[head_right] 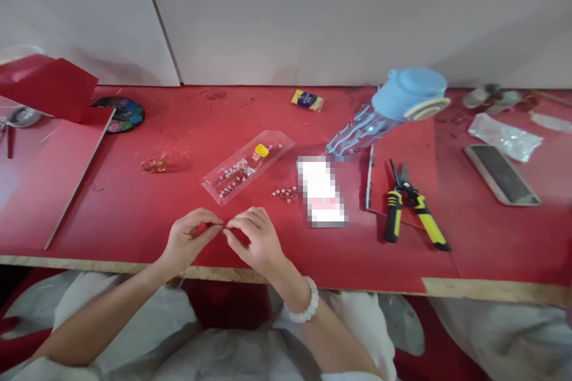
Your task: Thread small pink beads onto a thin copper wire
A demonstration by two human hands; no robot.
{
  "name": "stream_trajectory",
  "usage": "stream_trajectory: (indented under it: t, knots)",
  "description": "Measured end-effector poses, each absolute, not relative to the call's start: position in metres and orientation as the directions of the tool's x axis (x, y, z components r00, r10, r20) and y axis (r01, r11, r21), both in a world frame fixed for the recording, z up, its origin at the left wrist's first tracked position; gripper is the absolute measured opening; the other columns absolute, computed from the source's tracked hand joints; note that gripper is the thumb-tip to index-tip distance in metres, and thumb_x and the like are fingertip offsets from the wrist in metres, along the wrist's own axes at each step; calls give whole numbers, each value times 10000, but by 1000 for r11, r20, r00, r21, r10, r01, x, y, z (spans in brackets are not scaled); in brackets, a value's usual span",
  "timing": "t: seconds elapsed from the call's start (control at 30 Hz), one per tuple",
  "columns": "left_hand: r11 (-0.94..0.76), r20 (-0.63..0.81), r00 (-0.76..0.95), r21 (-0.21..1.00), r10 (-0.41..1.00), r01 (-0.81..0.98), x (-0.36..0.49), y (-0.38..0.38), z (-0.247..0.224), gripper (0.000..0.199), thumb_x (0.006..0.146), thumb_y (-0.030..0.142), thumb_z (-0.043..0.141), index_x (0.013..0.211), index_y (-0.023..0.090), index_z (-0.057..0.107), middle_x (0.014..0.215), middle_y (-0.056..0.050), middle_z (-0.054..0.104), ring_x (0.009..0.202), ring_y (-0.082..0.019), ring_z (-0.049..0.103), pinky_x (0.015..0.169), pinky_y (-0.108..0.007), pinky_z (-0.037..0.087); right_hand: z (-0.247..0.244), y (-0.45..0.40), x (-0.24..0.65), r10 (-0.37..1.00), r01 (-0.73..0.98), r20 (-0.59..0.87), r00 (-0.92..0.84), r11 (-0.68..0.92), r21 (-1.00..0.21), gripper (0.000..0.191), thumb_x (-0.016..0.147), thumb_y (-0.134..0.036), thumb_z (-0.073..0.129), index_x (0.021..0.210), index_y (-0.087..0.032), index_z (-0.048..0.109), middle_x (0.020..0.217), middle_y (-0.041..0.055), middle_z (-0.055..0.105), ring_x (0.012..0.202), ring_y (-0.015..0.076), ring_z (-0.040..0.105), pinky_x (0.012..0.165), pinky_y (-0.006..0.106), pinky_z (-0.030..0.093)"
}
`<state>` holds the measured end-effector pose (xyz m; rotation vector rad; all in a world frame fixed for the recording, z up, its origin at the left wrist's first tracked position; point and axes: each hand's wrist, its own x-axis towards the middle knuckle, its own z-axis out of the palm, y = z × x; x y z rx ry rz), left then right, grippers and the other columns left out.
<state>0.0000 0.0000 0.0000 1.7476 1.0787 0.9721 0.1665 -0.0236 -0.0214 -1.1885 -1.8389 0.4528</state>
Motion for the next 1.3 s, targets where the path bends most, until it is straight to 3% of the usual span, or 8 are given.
stream_trajectory:
  t: [0.73,1.0,1.3]
  knots:
    - [-413,182,526,836,831,362,-2,4,-2,85,797,106,480,742,164,508,728,-20,521,719,-132,494,673,-243,426,-21,-24,164,846,585,492,-205,509,-631,76,807,-132,507,804,-208,501,738,31,610,702,161,545,686,327,439]
    - [-194,9,522,934,853,301,-1,5,3,156,852,221,458,738,145,532,720,-14,523,677,-116,489,653,-239,418,-22,-26,163,849,557,509,-144,495,-667,86,808,-127,505,831,-210,505,737,23,599,688,154,542,668,313,441]
    - [80,-91,493,996,865,43,-2,7,-7,172,777,286,608,706,131,632,710,-20,559,681,-111,528,682,-246,433,-25,-25,164,869,562,478,-131,462,-686,107,797,-132,519,858,-220,526,774,26,608,720,165,553,674,322,452]
